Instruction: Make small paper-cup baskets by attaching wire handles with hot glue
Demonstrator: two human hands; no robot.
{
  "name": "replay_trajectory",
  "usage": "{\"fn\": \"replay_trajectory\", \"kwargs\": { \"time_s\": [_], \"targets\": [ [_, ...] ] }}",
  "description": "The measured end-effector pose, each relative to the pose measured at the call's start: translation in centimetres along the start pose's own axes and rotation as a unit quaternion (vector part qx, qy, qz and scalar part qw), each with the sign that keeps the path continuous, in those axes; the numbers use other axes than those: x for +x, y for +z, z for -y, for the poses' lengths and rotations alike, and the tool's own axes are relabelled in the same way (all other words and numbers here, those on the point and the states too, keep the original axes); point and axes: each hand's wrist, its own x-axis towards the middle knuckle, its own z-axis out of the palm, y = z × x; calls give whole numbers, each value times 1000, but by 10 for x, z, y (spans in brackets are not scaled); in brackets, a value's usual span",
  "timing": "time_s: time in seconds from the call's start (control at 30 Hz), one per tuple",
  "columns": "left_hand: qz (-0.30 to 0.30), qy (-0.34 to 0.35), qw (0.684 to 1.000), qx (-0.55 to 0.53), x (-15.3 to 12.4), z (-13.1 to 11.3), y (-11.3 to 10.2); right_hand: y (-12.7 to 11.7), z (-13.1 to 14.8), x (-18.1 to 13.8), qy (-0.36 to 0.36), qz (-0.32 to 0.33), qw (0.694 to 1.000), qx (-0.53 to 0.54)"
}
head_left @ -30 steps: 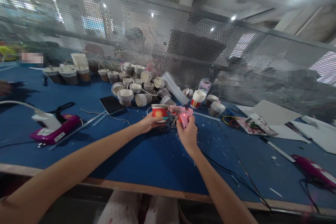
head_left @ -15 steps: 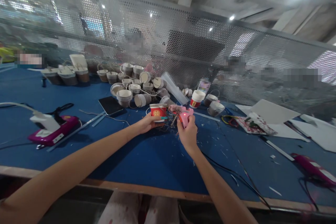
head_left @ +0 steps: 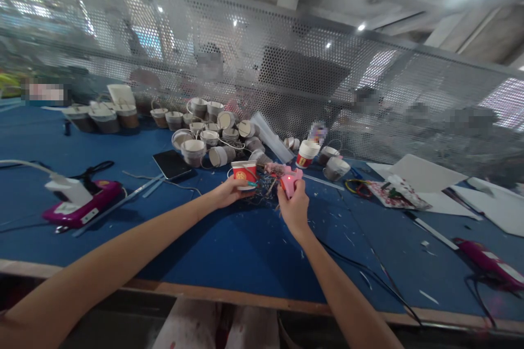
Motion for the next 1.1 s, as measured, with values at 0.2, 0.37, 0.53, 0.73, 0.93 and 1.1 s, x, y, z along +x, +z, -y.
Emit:
{"fn": "replay_trajectory", "kwargs": {
  "time_s": [0.2, 0.37, 0.53, 0.73, 0.93, 1.1],
  "targets": [
    [14, -26, 999, -15, -1, 0, -2, -1, 1, 0, -4, 9, 1000, -1],
    [19, -34, 999, -14, -2, -2, 0, -1, 2, 0, -8, 15, 1000, 11],
    [30, -40, 999, -4, -2, -1, 0, 0, 4, -2, -18, 21, 999, 21],
    [40, -42, 998, -6, -1, -1, -1, 0, 4, -2, -4, 25, 999, 26],
    [21, -41, 999, -16, -1, -2, 0, 1, 1, -1, -12, 8, 1000, 18],
    [14, -50, 998, -35, -2, -4, 1, 2, -2, -1, 0, 4, 1000, 3]
  ]
}}
